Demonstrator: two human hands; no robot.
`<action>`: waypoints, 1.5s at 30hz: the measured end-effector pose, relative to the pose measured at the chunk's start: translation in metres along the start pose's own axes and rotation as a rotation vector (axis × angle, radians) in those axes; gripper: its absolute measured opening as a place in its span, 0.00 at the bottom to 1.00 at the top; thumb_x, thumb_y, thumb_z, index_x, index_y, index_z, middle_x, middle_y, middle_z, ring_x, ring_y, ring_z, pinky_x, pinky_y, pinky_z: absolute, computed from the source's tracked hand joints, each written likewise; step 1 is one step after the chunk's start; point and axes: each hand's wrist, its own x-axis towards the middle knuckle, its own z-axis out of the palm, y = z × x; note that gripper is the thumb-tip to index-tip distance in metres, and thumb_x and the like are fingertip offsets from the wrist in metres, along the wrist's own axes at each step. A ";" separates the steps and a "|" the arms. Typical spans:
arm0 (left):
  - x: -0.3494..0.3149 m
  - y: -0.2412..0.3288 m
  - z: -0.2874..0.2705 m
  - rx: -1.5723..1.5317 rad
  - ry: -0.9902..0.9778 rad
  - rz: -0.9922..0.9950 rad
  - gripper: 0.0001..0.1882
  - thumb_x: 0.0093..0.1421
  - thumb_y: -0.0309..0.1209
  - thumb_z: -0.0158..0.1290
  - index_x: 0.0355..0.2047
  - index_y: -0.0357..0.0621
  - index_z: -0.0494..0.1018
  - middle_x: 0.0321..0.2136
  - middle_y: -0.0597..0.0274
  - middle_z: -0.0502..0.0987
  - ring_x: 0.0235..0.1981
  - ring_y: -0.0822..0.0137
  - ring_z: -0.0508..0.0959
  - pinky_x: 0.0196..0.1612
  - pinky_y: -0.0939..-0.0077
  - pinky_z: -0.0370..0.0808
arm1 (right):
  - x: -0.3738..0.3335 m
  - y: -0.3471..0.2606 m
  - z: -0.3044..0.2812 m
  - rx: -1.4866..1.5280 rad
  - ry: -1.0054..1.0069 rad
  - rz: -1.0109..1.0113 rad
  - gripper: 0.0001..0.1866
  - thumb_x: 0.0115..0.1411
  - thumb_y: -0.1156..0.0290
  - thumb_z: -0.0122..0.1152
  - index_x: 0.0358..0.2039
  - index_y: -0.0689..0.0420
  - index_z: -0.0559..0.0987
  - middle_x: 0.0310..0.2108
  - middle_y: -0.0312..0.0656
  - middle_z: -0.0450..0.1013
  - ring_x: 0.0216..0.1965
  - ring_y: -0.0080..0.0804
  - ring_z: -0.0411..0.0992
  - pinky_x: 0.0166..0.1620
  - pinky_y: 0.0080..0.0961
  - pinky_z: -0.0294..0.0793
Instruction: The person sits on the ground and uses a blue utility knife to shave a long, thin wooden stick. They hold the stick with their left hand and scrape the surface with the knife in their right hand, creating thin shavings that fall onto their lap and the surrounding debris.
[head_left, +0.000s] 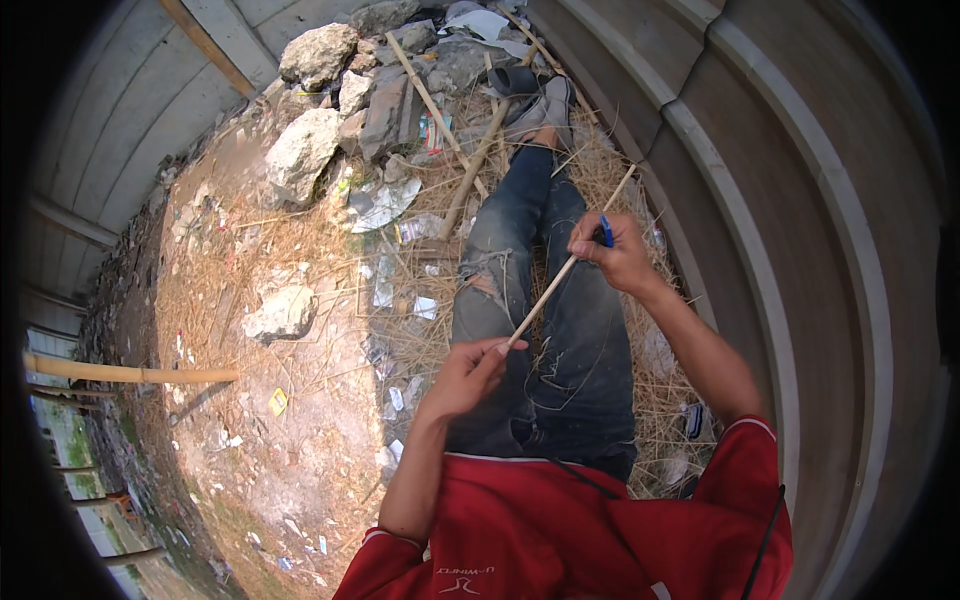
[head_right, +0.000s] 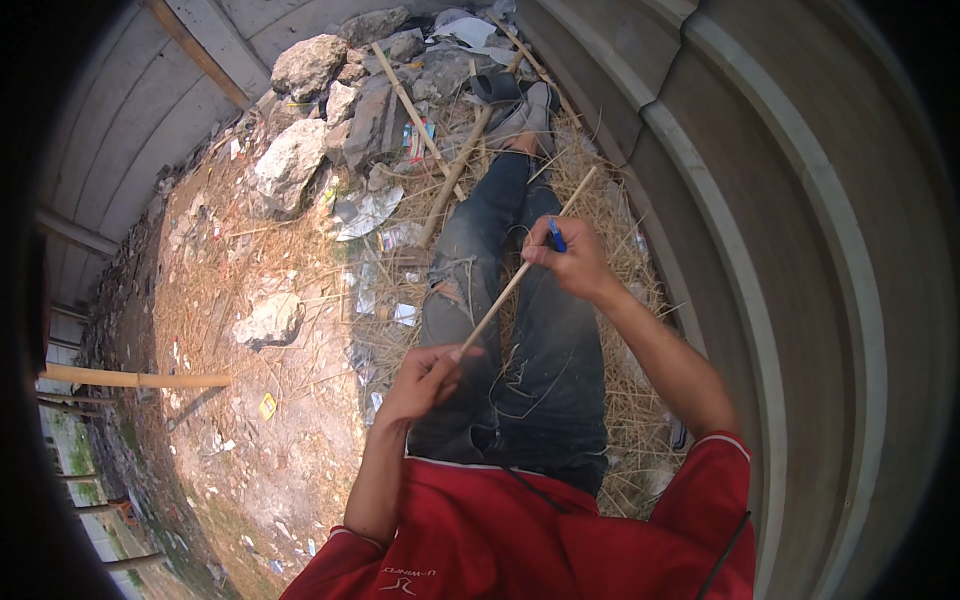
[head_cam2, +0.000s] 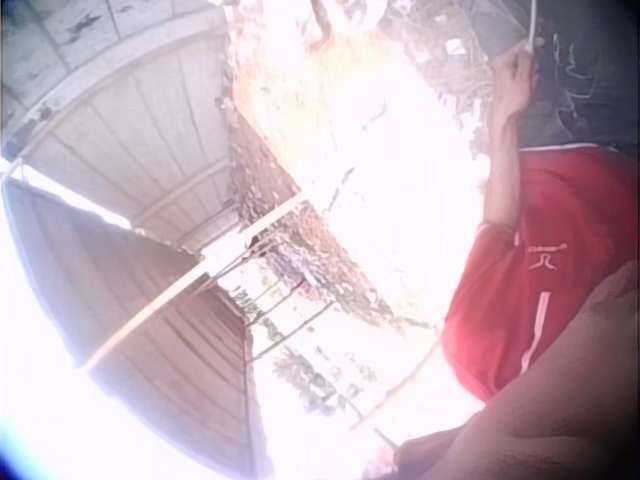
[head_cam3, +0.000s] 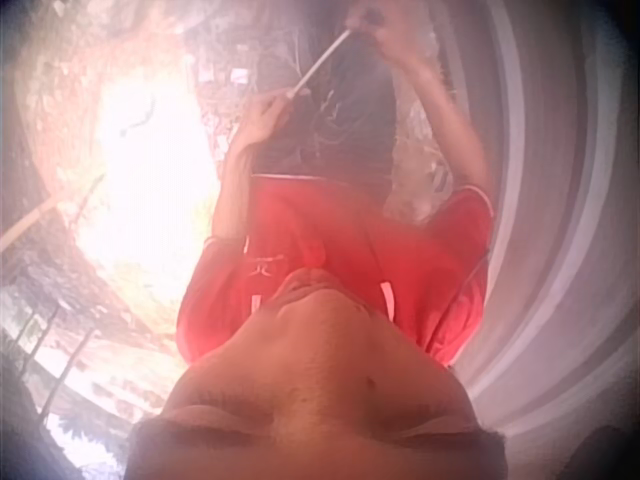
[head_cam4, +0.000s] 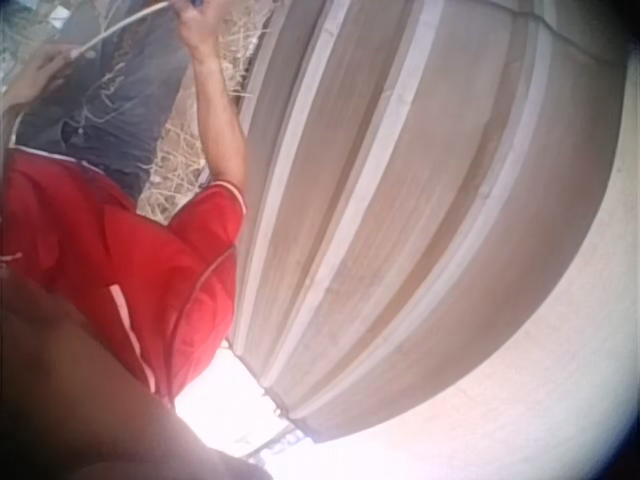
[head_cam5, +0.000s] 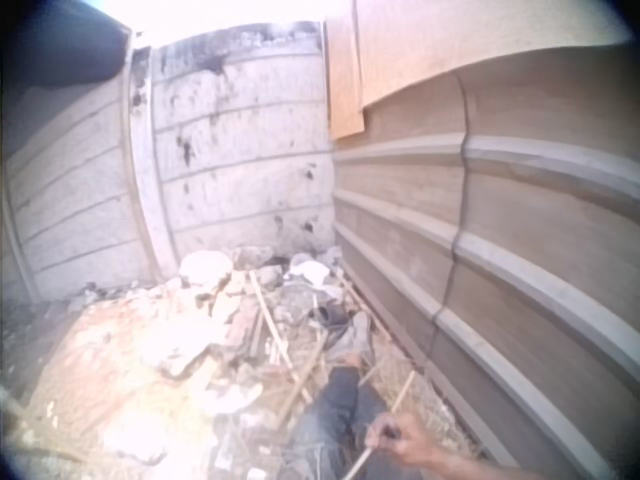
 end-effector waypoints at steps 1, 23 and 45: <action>0.000 0.001 0.000 -0.008 0.000 -0.017 0.19 0.77 0.36 0.45 0.55 0.33 0.77 0.16 0.78 0.58 0.14 0.83 0.56 0.18 0.83 0.53 | -0.002 0.002 0.002 0.053 0.012 -0.001 0.08 0.56 0.78 0.70 0.25 0.60 0.77 0.27 0.36 0.78 0.31 0.22 0.74 0.37 0.24 0.73; -0.003 -0.011 -0.044 -0.188 -0.006 -0.042 0.24 0.77 0.42 0.44 0.51 0.29 0.76 0.18 0.74 0.60 0.14 0.82 0.58 0.16 0.86 0.53 | 0.027 -0.023 -0.041 -0.421 0.730 -0.061 0.20 0.63 0.68 0.70 0.52 0.66 0.82 0.42 0.45 0.82 0.45 0.26 0.78 0.54 0.25 0.75; -0.005 -0.002 -0.022 0.390 0.153 0.155 0.18 0.71 0.32 0.55 0.56 0.35 0.77 0.24 0.65 0.79 0.21 0.81 0.74 0.24 0.84 0.68 | 0.020 -0.024 -0.001 0.205 0.469 0.345 0.17 0.65 0.59 0.69 0.36 0.63 0.80 0.25 0.46 0.80 0.16 0.16 0.69 0.18 0.17 0.58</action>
